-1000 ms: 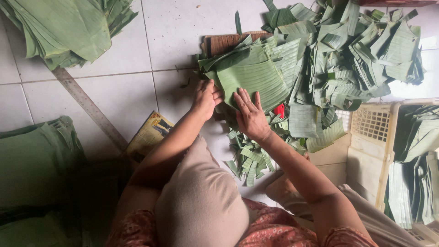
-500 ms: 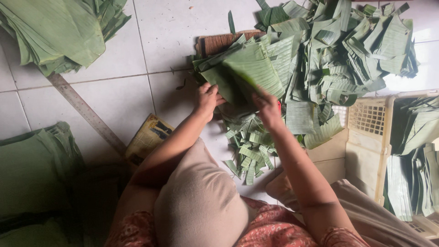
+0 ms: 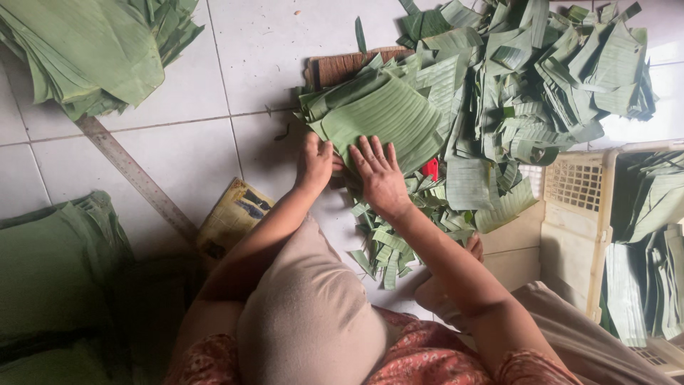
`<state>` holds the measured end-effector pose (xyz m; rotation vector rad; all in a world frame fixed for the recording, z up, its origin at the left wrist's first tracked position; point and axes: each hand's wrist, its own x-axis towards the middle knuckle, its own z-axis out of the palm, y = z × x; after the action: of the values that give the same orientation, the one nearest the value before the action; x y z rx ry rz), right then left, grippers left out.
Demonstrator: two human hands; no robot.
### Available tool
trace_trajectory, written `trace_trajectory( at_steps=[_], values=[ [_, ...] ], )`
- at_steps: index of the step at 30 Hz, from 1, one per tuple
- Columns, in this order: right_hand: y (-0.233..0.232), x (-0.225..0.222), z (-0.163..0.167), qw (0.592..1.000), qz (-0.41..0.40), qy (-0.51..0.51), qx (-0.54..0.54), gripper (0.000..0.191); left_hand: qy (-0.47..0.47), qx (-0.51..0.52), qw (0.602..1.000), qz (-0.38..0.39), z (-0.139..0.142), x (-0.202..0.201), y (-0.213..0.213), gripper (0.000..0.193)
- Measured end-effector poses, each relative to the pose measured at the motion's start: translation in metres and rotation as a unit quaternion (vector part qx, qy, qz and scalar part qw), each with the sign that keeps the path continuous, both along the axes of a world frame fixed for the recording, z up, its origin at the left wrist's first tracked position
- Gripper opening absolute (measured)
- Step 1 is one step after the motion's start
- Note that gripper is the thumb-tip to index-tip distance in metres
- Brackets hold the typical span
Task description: The person sits on the floor cutting banana leaves into uniform rectangles. They smooth each leaf, align it over a printed paper size guide on a wooden board, trim the edges with a small red knife, stack the cut leaves, and place finished stacks into plastic crates.
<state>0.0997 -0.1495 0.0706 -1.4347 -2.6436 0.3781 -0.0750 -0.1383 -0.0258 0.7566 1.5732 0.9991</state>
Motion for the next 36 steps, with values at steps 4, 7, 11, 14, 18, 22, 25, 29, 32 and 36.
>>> trace_trajectory(
  at_steps=[4, 7, 11, 14, 18, 22, 25, 29, 32, 36],
  values=[
    [-0.011, -0.002, -0.025, 0.998, -0.019, 0.043, -0.034, 0.077, 0.043, 0.013, 0.996, 0.078, -0.007, -0.001, -0.009, 0.046],
    [-0.015, -0.006, -0.031, 0.997, -0.037, 0.044, -0.044, 0.091, -0.02, -0.072, 0.996, 0.042, -0.016, 0.004, -0.015, 0.061],
    [-0.014, -0.017, -0.028, 0.995, -0.062, 0.044, -0.058, 0.095, 0.093, -0.052, 0.994, 0.032, -0.028, 0.011, -0.012, 0.078],
    [-0.011, -0.015, -0.016, 0.993, -0.059, 0.08, -0.058, 0.087, 0.172, -0.044, 0.984, 0.019, -0.031, 0.013, -0.003, 0.066],
    [0.007, 0.015, 0.006, 0.938, -0.16, 0.296, -0.085, 0.042, 0.13, -0.021, 0.99, 0.041, -0.027, 0.011, 0.001, 0.061],
    [0.07, 0.061, 0.008, 0.878, -0.288, 0.376, 0.07, 0.026, 0.107, -0.039, 0.992, 0.057, -0.02, 0.014, -0.001, 0.052],
    [0.118, 0.085, -0.005, 0.875, -0.327, 0.358, -0.008, 0.035, 0.025, -0.011, 0.995, 0.098, -0.02, 0.023, -0.001, 0.043],
    [0.124, 0.073, -0.025, 0.898, -0.3, 0.301, -0.112, 0.047, 0.044, 0.005, 0.993, 0.107, -0.023, 0.022, 0.011, 0.032],
    [0.114, 0.052, -0.029, 0.898, -0.361, 0.2, -0.152, 0.054, 0.103, 0.064, 0.988, 0.095, -0.022, 0.009, 0.033, 0.035],
    [0.109, 0.051, -0.027, 0.897, -0.379, 0.165, -0.159, 0.06, 0.029, -0.014, 0.997, 0.063, -0.018, -0.001, 0.052, 0.04]
  ],
)
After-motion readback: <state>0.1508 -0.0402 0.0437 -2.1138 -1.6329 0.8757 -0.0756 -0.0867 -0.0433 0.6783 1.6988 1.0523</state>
